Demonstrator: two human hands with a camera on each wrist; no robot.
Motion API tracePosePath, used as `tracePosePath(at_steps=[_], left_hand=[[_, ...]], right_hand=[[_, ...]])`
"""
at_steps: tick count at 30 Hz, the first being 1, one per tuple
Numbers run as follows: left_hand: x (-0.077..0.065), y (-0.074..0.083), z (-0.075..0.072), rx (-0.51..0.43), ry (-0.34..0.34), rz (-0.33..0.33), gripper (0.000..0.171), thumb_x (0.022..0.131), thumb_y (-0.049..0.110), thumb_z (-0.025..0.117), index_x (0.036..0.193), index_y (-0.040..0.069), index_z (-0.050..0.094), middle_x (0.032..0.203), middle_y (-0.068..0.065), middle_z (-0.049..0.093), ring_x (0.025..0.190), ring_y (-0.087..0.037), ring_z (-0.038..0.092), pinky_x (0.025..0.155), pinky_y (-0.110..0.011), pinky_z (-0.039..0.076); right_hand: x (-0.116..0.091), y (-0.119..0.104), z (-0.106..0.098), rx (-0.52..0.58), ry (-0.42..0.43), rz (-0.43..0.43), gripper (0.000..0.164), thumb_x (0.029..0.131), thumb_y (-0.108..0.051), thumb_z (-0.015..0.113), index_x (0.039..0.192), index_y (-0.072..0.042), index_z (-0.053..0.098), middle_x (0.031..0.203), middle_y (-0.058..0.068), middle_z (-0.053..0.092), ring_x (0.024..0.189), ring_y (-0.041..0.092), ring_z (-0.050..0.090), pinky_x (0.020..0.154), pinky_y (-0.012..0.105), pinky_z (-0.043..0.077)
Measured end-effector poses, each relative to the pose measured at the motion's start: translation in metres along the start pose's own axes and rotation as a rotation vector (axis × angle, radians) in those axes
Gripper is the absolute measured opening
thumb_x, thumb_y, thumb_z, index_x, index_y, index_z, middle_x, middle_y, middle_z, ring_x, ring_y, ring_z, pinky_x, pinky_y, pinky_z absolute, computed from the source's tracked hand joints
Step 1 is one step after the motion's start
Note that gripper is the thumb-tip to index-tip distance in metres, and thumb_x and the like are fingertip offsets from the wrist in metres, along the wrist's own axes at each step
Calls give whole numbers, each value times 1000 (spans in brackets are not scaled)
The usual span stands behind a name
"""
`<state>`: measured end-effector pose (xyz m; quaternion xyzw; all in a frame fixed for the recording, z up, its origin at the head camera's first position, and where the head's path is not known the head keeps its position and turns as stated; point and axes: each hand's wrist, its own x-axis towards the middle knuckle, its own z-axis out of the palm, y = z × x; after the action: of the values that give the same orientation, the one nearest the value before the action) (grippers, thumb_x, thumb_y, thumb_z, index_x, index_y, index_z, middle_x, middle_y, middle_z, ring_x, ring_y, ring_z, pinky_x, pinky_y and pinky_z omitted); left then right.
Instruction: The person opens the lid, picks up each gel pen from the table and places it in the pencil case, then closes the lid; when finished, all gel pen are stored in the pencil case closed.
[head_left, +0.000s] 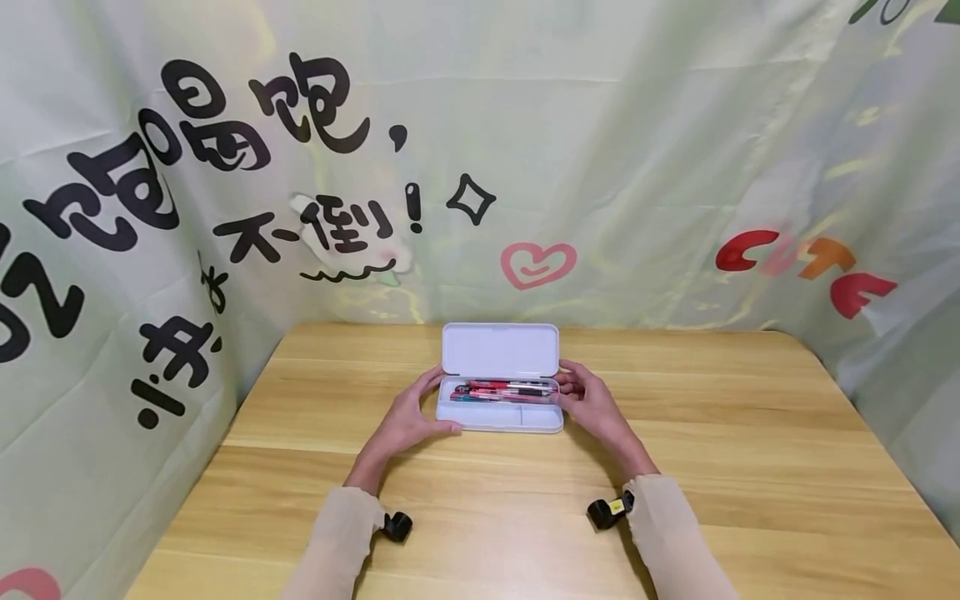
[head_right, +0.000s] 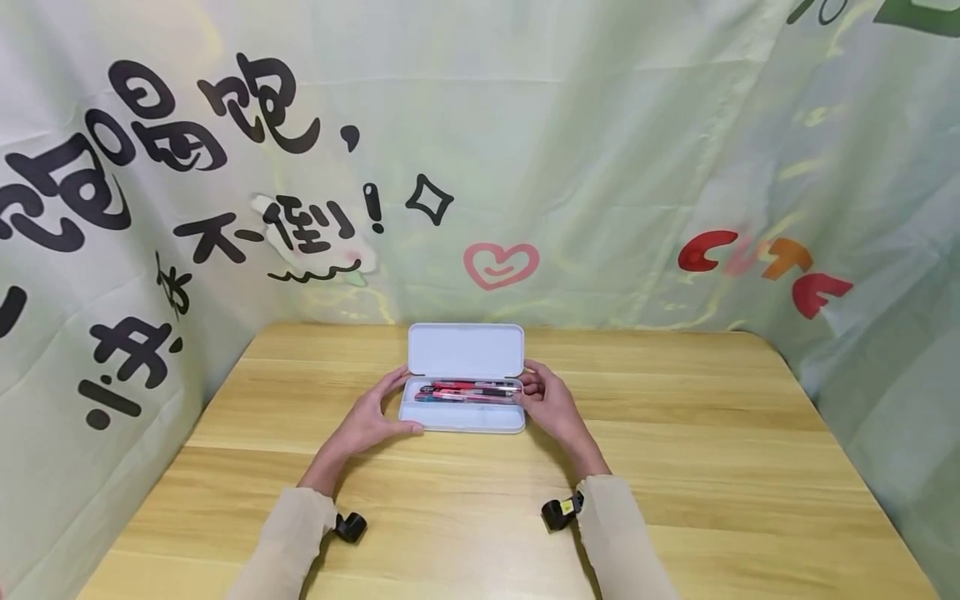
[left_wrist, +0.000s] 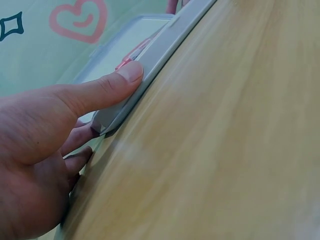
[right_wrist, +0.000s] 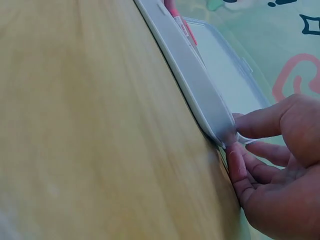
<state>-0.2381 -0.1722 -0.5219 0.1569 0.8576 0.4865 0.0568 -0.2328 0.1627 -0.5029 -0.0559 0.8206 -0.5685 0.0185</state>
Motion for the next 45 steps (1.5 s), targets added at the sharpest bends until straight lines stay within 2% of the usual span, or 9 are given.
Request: tracePosePath(at_steps=[10, 16, 20, 23, 26, 29, 35, 39, 45], left_hand=[[1, 1, -1, 9, 3, 4, 111, 71, 32, 97, 160, 13, 32, 157, -3, 48, 151, -27, 30, 122, -57, 20], [0, 0, -1, -43, -3, 14, 119, 73, 27, 96, 164, 23, 20, 157, -4, 47, 151, -28, 30, 121, -63, 15], [-1, 1, -1, -66, 2, 21, 114, 73, 25, 96, 160, 26, 24, 158, -10, 45, 150, -30, 34, 121, -62, 17], [-2, 2, -1, -68, 6, -1, 108, 72, 25, 96, 156, 24, 29, 159, -14, 42, 149, -32, 34, 121, -60, 22], [-2, 1, -1, -69, 10, -14, 104, 72, 26, 97, 154, 24, 32, 161, -13, 39, 149, -34, 33, 120, -58, 25], [-1, -1, 0, -79, 16, 14, 100, 72, 26, 96, 152, 23, 35, 160, -11, 40, 149, -35, 33, 120, -57, 26], [2, -4, 2, -131, 17, 103, 87, 72, 19, 96, 141, 17, 44, 149, -10, 52, 148, -29, 36, 122, -51, 25], [1, -3, 2, -105, 27, 97, 83, 72, 20, 96, 139, 16, 47, 151, -11, 50, 147, -26, 38, 122, -47, 28], [-1, -3, 2, -74, 23, 75, 81, 72, 22, 96, 137, 18, 47, 150, -9, 51, 144, -24, 41, 121, -44, 31]], right_hand=[[1, 7, -3, 17, 22, -13, 52, 96, 1, 68, 145, 1, 49, 124, 25, 68, 106, 32, 63, 81, 18, 49], [-6, -3, -9, 43, -8, -15, 47, 97, 1, 68, 140, 3, 52, 128, 29, 65, 111, 37, 63, 81, 18, 51], [-8, -3, -14, 46, -36, 1, 40, 99, -2, 66, 139, 1, 57, 131, 26, 65, 118, 38, 63, 87, 22, 53], [-6, 7, -17, 31, -55, 9, 38, 104, -10, 60, 141, -4, 59, 135, 20, 64, 124, 34, 60, 95, 27, 52], [-7, 7, -20, 47, -81, 28, 40, 108, -18, 54, 145, -4, 56, 140, 20, 61, 127, 32, 59, 102, 33, 51], [-9, 7, -23, 93, -115, 42, 47, 110, -28, 50, 149, -2, 52, 144, 22, 57, 127, 33, 59, 106, 38, 50], [-15, 6, -27, 82, -134, 55, 57, 105, -42, 59, 150, -7, 53, 150, 16, 53, 133, 31, 55, 112, 49, 43], [-19, 5, -28, 37, -161, 41, 62, 100, -39, 68, 151, -8, 52, 151, 17, 52, 139, 33, 49, 114, 51, 40], [-24, 5, -23, 20, -211, -29, 69, 98, -24, 73, 155, 0, 42, 153, 25, 47, 135, 39, 52, 109, 43, 46]])
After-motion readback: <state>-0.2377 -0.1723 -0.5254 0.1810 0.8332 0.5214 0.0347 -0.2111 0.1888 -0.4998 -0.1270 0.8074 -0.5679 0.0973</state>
